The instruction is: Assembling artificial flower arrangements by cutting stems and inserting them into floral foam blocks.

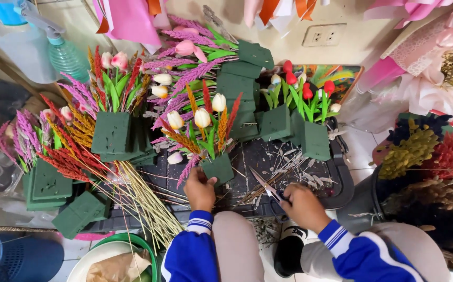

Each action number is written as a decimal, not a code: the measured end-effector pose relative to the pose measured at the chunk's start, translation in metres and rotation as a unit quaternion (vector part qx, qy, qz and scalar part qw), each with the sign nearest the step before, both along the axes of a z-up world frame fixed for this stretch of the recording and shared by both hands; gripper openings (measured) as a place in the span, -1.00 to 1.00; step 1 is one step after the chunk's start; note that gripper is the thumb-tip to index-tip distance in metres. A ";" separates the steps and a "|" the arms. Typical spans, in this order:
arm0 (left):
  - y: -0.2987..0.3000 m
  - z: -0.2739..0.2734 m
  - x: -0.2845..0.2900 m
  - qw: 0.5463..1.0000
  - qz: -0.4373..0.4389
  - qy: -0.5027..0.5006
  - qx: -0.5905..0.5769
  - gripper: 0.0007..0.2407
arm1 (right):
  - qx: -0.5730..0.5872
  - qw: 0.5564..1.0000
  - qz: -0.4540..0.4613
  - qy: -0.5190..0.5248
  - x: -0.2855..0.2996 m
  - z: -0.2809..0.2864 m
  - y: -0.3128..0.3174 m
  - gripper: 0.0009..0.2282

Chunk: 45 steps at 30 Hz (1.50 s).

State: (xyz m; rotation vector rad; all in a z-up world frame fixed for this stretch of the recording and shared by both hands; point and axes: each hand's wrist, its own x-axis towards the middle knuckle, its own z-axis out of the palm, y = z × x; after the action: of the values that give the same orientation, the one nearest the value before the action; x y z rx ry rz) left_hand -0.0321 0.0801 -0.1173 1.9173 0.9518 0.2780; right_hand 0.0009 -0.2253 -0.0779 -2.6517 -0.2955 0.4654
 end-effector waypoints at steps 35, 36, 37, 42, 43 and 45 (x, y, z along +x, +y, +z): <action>-0.108 0.046 0.008 0.807 -0.447 0.283 0.260 -0.64 | 0.055 0.998 -0.005 0.040 -0.014 0.035 0.025 -0.61; -0.109 0.043 0.015 0.808 -0.448 0.281 0.261 -0.64 | 0.056 0.998 -0.006 0.038 -0.014 0.042 0.018 -0.61; -0.109 0.039 0.021 0.801 -0.444 0.290 0.277 -0.62 | 0.058 0.996 -0.009 0.060 -0.015 0.048 0.012 -0.68; -0.109 0.050 0.033 0.793 -0.444 0.304 0.287 -0.74 | 0.001 0.995 0.001 0.099 -0.025 0.082 -0.034 -0.69; -0.108 0.043 0.037 0.788 -0.448 0.306 0.291 -0.76 | 0.010 0.992 -0.013 0.122 -0.023 0.086 -0.046 -0.71; -0.110 0.034 0.042 0.783 -0.452 0.306 0.297 -0.78 | 0.020 0.989 -0.029 0.143 -0.022 0.080 -0.073 -0.72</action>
State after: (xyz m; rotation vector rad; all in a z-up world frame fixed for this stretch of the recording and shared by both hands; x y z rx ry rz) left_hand 0.0104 -0.0299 -0.0833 2.9010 0.1839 -0.7499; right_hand -0.0214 -0.2984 0.0022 -2.5046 -0.1365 0.7998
